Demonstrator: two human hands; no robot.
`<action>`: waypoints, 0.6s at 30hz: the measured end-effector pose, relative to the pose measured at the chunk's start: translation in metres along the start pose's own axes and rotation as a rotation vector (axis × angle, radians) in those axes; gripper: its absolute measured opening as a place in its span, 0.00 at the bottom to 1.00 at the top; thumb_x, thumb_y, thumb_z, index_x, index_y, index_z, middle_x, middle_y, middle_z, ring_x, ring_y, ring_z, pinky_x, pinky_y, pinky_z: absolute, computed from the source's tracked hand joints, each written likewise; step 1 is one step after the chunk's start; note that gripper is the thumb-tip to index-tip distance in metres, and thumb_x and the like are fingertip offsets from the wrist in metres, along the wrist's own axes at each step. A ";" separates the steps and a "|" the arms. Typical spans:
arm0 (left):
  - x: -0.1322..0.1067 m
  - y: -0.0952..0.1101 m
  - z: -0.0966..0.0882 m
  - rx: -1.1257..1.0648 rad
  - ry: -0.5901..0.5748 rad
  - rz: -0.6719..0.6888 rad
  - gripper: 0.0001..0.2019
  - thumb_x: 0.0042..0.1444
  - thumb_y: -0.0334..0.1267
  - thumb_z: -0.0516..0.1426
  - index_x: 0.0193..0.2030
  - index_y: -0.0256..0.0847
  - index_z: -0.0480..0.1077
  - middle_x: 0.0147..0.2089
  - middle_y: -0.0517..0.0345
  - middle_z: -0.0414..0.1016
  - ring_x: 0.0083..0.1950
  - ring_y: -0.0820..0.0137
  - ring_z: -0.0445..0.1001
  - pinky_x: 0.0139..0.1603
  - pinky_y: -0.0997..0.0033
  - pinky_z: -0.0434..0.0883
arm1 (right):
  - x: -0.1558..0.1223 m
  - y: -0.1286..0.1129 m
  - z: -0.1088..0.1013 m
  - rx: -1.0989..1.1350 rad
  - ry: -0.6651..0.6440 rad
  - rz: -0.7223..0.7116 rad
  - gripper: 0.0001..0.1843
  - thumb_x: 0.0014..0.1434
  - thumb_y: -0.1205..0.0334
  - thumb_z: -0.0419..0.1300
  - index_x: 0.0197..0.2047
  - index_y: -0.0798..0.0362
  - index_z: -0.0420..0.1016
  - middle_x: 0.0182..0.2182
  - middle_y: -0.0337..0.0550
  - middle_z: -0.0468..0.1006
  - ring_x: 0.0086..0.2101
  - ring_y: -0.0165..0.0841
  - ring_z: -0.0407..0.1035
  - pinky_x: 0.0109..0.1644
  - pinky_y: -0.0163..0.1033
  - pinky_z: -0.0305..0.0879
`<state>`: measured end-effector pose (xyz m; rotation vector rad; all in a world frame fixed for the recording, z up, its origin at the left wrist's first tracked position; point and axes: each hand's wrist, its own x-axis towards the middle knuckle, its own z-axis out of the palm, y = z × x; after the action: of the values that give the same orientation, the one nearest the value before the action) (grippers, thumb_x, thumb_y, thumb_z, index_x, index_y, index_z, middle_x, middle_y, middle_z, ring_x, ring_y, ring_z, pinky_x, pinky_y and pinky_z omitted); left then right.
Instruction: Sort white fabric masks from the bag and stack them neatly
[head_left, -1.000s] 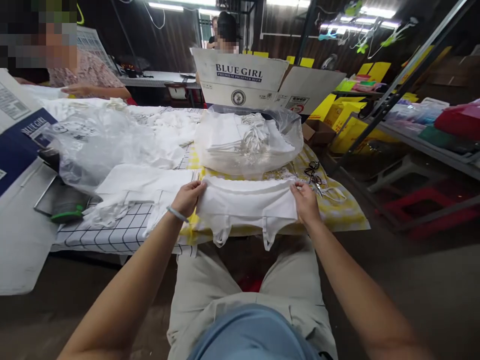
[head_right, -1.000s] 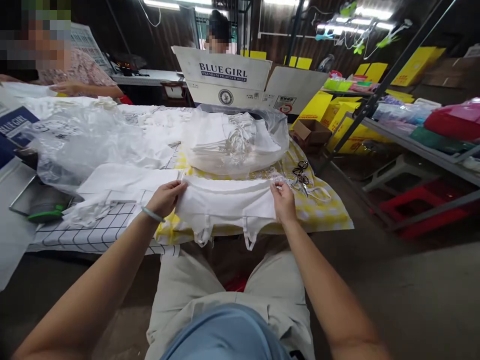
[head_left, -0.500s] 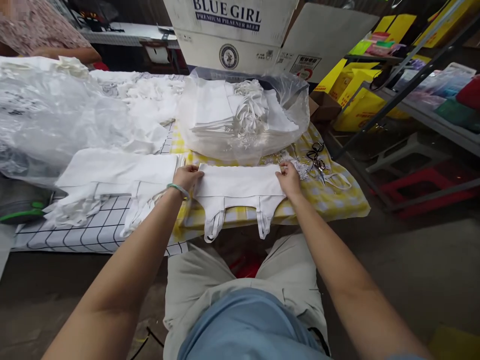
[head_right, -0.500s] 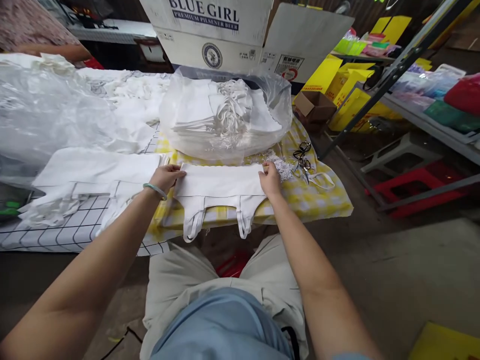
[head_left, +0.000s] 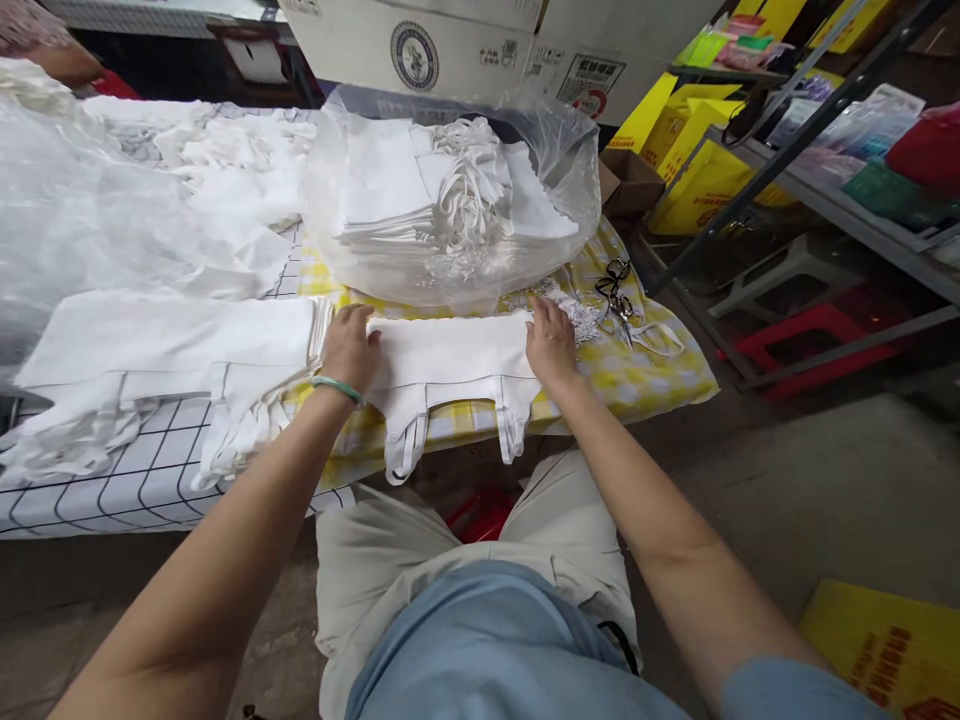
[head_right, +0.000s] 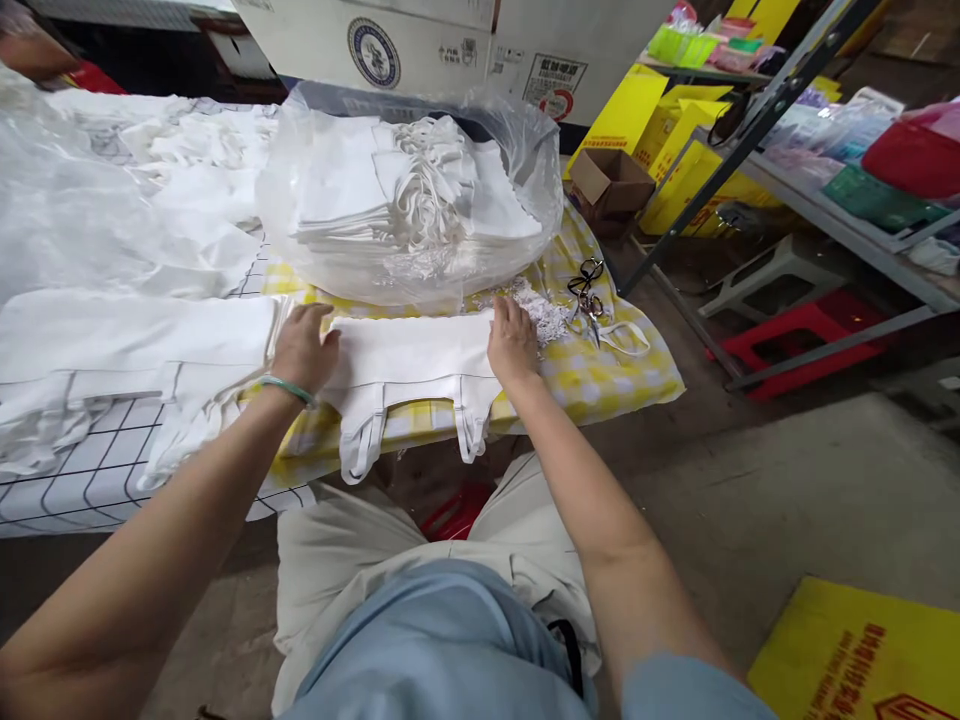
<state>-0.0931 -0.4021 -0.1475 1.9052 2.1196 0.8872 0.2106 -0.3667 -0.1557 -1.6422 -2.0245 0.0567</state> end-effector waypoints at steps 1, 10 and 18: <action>-0.003 0.006 0.001 0.071 -0.050 0.105 0.23 0.57 0.36 0.51 0.59 0.35 0.65 0.64 0.43 0.63 0.65 0.57 0.61 0.65 0.54 0.57 | -0.001 -0.002 0.001 -0.036 -0.027 -0.037 0.26 0.65 0.62 0.44 0.65 0.60 0.58 0.63 0.56 0.60 0.63 0.45 0.52 0.65 0.52 0.47; -0.006 0.006 0.025 0.352 -0.420 0.117 0.35 0.63 0.56 0.39 0.71 0.37 0.45 0.74 0.49 0.41 0.73 0.55 0.38 0.70 0.46 0.40 | -0.005 0.007 0.021 -0.098 -0.342 -0.055 0.33 0.66 0.49 0.41 0.69 0.57 0.51 0.69 0.50 0.48 0.67 0.47 0.41 0.68 0.55 0.40; -0.016 0.003 -0.018 0.180 -0.251 0.242 0.30 0.62 0.50 0.47 0.68 0.38 0.55 0.71 0.46 0.50 0.72 0.57 0.45 0.70 0.48 0.47 | -0.003 -0.011 0.012 -0.154 -0.155 -0.130 0.28 0.62 0.51 0.48 0.61 0.56 0.64 0.63 0.58 0.61 0.63 0.54 0.50 0.63 0.68 0.43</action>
<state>-0.0960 -0.4226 -0.1356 2.2623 1.9070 0.4724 0.1962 -0.3689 -0.1628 -1.6370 -2.3000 -0.0200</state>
